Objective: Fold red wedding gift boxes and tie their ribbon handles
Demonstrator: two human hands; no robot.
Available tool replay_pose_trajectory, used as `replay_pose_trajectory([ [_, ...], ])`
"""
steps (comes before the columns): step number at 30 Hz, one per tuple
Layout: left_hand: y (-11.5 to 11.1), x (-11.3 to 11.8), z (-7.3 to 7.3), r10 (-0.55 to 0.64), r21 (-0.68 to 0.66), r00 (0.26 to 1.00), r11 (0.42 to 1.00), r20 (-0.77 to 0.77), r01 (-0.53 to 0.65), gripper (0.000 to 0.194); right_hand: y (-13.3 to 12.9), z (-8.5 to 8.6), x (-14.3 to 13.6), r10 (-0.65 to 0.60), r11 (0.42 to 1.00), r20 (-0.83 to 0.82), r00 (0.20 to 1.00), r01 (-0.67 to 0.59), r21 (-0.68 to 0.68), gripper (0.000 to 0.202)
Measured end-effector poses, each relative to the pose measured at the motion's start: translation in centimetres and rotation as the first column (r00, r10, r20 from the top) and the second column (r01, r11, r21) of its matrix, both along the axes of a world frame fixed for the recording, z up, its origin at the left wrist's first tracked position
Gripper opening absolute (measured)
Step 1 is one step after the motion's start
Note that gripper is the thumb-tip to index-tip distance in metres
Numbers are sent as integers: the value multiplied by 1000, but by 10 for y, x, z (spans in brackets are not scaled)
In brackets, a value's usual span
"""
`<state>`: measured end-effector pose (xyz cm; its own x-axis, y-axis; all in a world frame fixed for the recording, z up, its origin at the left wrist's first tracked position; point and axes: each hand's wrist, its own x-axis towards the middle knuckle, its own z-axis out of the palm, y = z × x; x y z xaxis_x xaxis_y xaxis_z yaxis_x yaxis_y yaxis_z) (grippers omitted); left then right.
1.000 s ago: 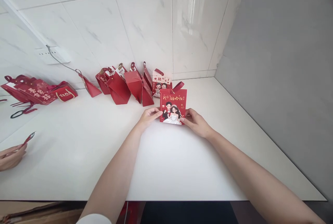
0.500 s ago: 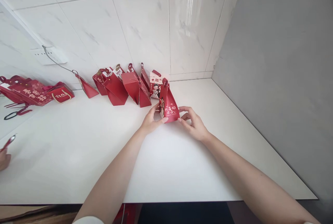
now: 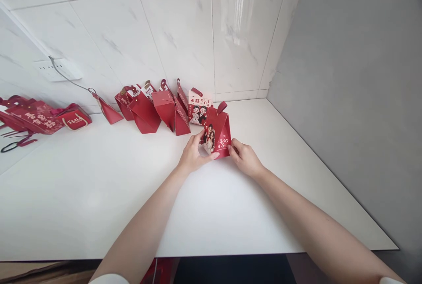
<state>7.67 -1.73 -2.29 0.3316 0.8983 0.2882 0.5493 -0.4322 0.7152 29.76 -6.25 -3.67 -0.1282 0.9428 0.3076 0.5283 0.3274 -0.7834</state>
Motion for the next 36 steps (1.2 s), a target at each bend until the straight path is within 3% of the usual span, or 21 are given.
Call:
replay_pose_trajectory([
  [3, 0, 0, 1, -18, 5, 999, 1000, 45, 18, 98, 0, -1, -1, 23, 1000, 13, 1000, -23, 6, 24],
  [6, 3, -2, 0, -116, -94, 964, 985, 237, 141, 79, -1, 0, -3, 98, 995, -74, 992, -99, -9, 31],
  [8, 5, -4, -3, -148, -173, 883, 953, 445, 247, 64, -4, 2, -4, 134, 991, -130, 982, -134, 12, 32],
  [10, 5, -4, -7, -94, -230, 774, 927, 626, 298, 61, -6, 4, -5, 132, 991, -177, 975, -123, 57, 30],
  [12, 4, -3, -11, -10, -281, 696, 911, 718, 302, 65, -8, 5, -5, 107, 992, -243, 964, -87, 89, 36],
  [14, 2, 0, -12, 13, -291, 678, 909, 735, 298, 66, -9, 5, -5, 95, 995, -330, 939, -85, 45, 52],
  [16, 0, 4, -10, -39, -221, 729, 941, 684, 258, 63, -8, 5, -6, 100, 984, -435, 895, -155, -93, 70],
  [19, -2, 9, -5, -129, -89, 861, 976, 493, 197, 58, -5, 4, -8, 118, 907, -557, 822, -317, -276, 93],
  [22, -2, 10, -3, -169, -83, 904, 972, 394, 218, 59, -3, 5, -8, 139, 886, -597, 790, -368, -281, 95],
  [27, 0, 7, -4, -221, -45, 895, 965, 388, 258, 61, -5, 7, -8, 137, 932, -521, 842, -287, -221, 100],
  [31, -2, 7, -3, -218, -43, 903, 967, 371, 251, 67, -2, 0, -10, 137, 948, -491, 861, -258, -188, 106],
  [34, -2, 8, -5, -181, -78, 929, 973, 324, 217, 59, 3, -7, -8, 30, 987, -441, 897, -97, -131, 113],
  [36, 1, 9, -9, -69, -111, 959, 988, 276, 103, 55, 6, -10, -5, -76, 995, -383, 921, 45, -89, 117],
])
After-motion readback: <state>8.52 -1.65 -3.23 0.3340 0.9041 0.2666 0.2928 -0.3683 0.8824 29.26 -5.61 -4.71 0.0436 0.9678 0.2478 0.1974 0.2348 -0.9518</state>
